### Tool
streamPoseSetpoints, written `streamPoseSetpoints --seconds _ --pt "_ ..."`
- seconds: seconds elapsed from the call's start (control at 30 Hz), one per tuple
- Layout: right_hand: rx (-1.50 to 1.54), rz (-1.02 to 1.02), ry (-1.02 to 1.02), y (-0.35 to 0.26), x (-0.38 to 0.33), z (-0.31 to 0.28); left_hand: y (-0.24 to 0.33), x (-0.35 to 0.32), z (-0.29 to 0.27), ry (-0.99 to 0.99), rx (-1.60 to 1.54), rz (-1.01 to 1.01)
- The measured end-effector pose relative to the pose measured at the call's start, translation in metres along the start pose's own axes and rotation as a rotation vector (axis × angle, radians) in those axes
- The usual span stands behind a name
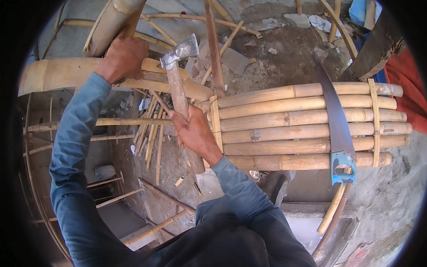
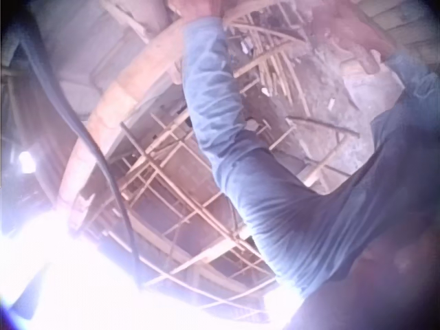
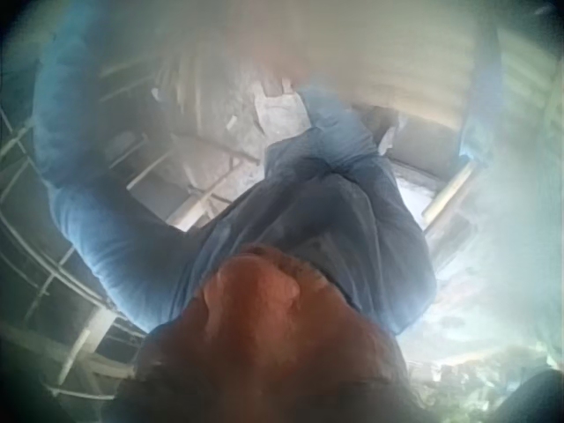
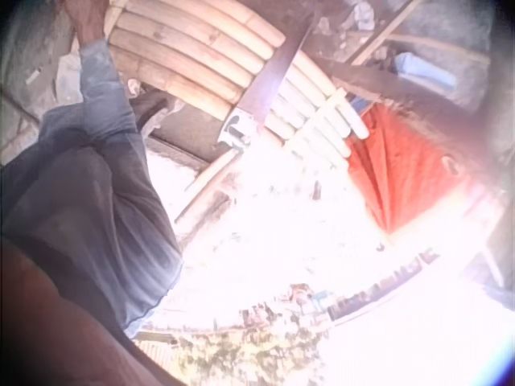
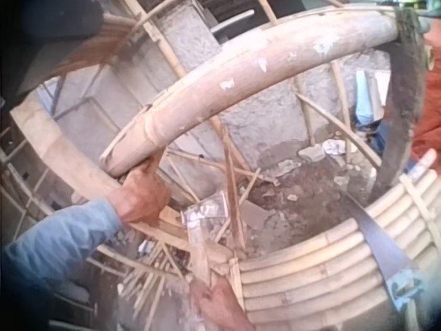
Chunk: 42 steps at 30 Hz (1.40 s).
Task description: The person secures bamboo poles using pliers and wire, then retrieves a wooden block and a hammer from a bucket. They repeatedly strike the wooden block with the hammer on the ground, then place the block against a bamboo structure and continue hammering it into position.
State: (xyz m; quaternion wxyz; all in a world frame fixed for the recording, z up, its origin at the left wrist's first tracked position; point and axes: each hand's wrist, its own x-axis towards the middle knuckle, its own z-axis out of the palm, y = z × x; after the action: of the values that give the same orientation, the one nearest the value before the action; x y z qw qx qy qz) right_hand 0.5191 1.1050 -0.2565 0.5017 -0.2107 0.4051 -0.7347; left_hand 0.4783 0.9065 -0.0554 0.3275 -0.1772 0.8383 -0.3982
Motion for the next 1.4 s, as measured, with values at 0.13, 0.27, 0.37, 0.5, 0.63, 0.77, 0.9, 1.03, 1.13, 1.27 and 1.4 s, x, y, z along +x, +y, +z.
streamPoseSetpoints --seconds 0.13,0.27,0.37,0.5,0.63,0.77,0.9,1.03,1.13,1.27,1.4 --pt "0.474 -0.300 0.375 -0.072 0.003 -0.018 -0.008 -0.005 0.012 0.031 -0.002 -0.005" --pt "0.369 -0.221 0.253 -0.020 0.008 0.014 -0.007 0.007 0.005 0.113 0.006 0.019" --pt "0.103 0.021 0.013 -0.016 -0.008 -0.009 -0.012 -0.003 0.018 0.122 -0.031 0.015" --pt "0.616 -0.394 0.495 -0.070 0.011 -0.023 -0.011 0.003 0.016 0.064 -0.040 -0.006" --pt "0.430 -0.199 0.368 -0.031 0.009 0.011 -0.009 0.003 0.009 0.081 -0.010 -0.004" --pt "0.242 0.038 0.148 -0.047 -0.005 -0.014 -0.014 -0.009 0.026 0.082 -0.017 -0.012" --pt "0.594 -0.354 0.577 -0.050 0.011 -0.001 -0.007 0.009 0.009 0.078 -0.021 -0.008" --pt "-0.043 0.091 -0.118 -0.022 0.016 0.009 -0.011 0.004 0.028 0.108 0.018 -0.034" --pt "0.272 -0.178 0.240 -0.056 -0.001 -0.009 -0.011 -0.004 0.025 0.072 0.024 -0.050" --pt "0.412 -0.324 0.414 -0.032 0.013 0.015 -0.007 0.008 0.008 0.135 -0.018 -0.034" --pt "-0.055 0.134 -0.147 -0.016 0.008 -0.010 -0.006 -0.011 0.009 0.016 0.001 -0.009"
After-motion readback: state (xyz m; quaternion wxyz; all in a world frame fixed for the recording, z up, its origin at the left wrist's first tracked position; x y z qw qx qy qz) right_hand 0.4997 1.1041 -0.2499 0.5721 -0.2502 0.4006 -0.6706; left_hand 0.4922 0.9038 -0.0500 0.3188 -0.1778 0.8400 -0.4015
